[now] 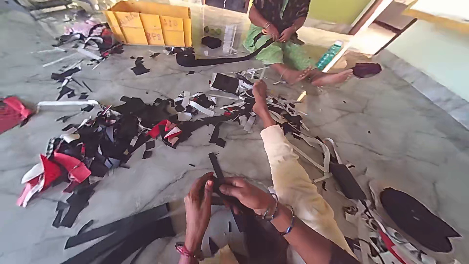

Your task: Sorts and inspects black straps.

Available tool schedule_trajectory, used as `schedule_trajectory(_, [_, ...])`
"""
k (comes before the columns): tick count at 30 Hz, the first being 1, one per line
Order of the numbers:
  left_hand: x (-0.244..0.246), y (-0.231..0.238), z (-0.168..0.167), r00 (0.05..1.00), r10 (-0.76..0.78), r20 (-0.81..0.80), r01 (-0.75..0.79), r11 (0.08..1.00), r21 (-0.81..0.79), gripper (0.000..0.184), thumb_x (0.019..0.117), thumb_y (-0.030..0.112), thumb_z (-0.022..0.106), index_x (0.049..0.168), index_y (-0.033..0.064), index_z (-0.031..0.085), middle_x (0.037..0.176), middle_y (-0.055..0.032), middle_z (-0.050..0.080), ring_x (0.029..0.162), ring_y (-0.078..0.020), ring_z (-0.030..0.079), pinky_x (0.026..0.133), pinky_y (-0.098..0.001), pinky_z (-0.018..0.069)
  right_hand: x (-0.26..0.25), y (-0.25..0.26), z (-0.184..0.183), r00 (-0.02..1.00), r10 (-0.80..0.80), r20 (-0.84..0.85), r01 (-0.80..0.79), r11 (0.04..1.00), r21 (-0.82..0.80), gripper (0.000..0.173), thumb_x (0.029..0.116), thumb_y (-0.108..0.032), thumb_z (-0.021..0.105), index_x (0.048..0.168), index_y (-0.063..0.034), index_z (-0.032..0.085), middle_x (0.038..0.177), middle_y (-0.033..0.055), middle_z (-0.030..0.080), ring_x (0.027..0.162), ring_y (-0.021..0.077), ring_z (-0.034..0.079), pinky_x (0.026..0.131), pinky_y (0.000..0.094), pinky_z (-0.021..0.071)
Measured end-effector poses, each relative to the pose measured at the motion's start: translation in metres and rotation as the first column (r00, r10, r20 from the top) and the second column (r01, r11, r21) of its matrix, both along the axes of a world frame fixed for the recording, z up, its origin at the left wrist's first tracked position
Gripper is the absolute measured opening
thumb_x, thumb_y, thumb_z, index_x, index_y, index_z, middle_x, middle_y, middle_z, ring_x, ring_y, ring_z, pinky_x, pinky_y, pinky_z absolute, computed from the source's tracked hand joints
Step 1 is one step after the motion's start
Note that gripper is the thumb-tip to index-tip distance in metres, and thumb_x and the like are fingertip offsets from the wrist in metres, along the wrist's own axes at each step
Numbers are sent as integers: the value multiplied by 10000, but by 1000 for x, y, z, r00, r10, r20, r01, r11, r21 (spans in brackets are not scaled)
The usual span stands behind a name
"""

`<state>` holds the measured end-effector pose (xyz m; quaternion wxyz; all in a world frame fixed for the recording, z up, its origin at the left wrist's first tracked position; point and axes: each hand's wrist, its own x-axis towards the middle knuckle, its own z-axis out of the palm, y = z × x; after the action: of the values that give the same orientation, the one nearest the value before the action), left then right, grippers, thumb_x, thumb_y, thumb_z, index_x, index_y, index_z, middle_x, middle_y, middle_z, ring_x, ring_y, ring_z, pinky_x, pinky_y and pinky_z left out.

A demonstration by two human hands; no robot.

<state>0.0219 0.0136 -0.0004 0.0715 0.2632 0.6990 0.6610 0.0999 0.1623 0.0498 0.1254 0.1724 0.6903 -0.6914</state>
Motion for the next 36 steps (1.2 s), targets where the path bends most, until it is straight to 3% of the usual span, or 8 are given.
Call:
schedule_trajectory(3, [-2, -5, 0, 996, -76, 39, 70, 988, 134, 485, 1091, 286, 392, 1192, -84, 688, 1121, -105, 731, 1012, -36, 689, 925, -229, 557, -1, -3, 1, 999, -41, -14, 39, 994, -103, 224, 1077, -194, 419, 1052, -73, 606, 727, -51, 659, 541, 16, 596, 481, 169, 495])
schedule_trajectory(9, [-15, -13, 0, 989, -118, 89, 91, 959, 267, 839, 1072, 577, 216, 1348, -152, 526, 1320, -167, 634, 1196, -123, 619, 1004, -288, 516, -5, -1, 5, 999, -34, -10, 31, 979, -202, 275, 1075, -183, 375, 982, -109, 623, 716, -54, 686, 509, 2, 596, 452, 148, 490])
schedule_trajectory(12, [-15, -13, 0, 997, -66, -51, 76, 966, 248, 831, 1064, 599, 237, 1204, -90, 680, 1287, -179, 656, 1222, -120, 603, 1050, -291, 483, -8, 0, 10, 1000, -29, 9, 30, 981, -192, 282, 1075, -180, 373, 984, -96, 627, 699, -48, 682, 492, 2, 586, 445, 146, 485])
schedule_trajectory(17, [-14, -14, -2, 986, 0, -164, 33, 979, 203, 835, 1060, 605, 217, 1136, -46, 735, 1145, -153, 727, 1147, -114, 646, 1043, -278, 479, -9, 1, 16, 999, -10, 35, 17, 980, -200, 284, 1068, -191, 372, 974, -106, 626, 699, -47, 679, 488, -2, 578, 442, 140, 474])
schedule_trajectory(20, [-13, -14, -2, 985, 13, -170, 27, 973, 231, 780, 1076, 560, 271, 1112, -67, 734, 1123, -138, 738, 1117, -70, 657, 1014, -249, 498, -8, 1, 19, 1000, -18, 24, 23, 976, -219, 320, 1076, -196, 352, 968, -98, 637, 693, -40, 681, 476, 2, 576, 434, 143, 476])
schedule_trajectory(24, [-10, -11, 0, 988, 18, -156, 16, 976, 219, 432, 1058, 279, 498, 1102, -78, 737, 1127, -149, 730, 1098, -61, 663, 983, -209, 508, -9, 3, 21, 1000, -8, -5, 7, 982, -187, 365, 1088, -218, 314, 966, -108, 641, 687, -53, 670, 484, -2, 577, 439, 142, 474])
schedule_trajectory(29, [-11, -10, -2, 999, -17, -35, 26, 966, 255, 244, 985, 83, 586, 1072, -91, 733, 1105, -146, 723, 1001, -58, 698, 884, -203, 575, -10, 3, 17, 1000, -2, -19, -1, 989, -147, 317, 1082, -210, 366, 952, -105, 635, 678, -49, 665, 490, 4, 578, 441, 147, 471])
schedule_trajectory(36, [-15, -13, -1, 976, -139, 167, 66, 921, 383, 169, 952, 37, 606, 988, -60, 739, 1112, -86, 736, 1008, -89, 709, 884, -270, 597, -7, 2, 16, 987, 116, -114, -75, 946, 316, 246, 1055, -248, 494, 1031, -38, 621, 724, -55, 610, 540, -14, 557, 492, 143, 467])
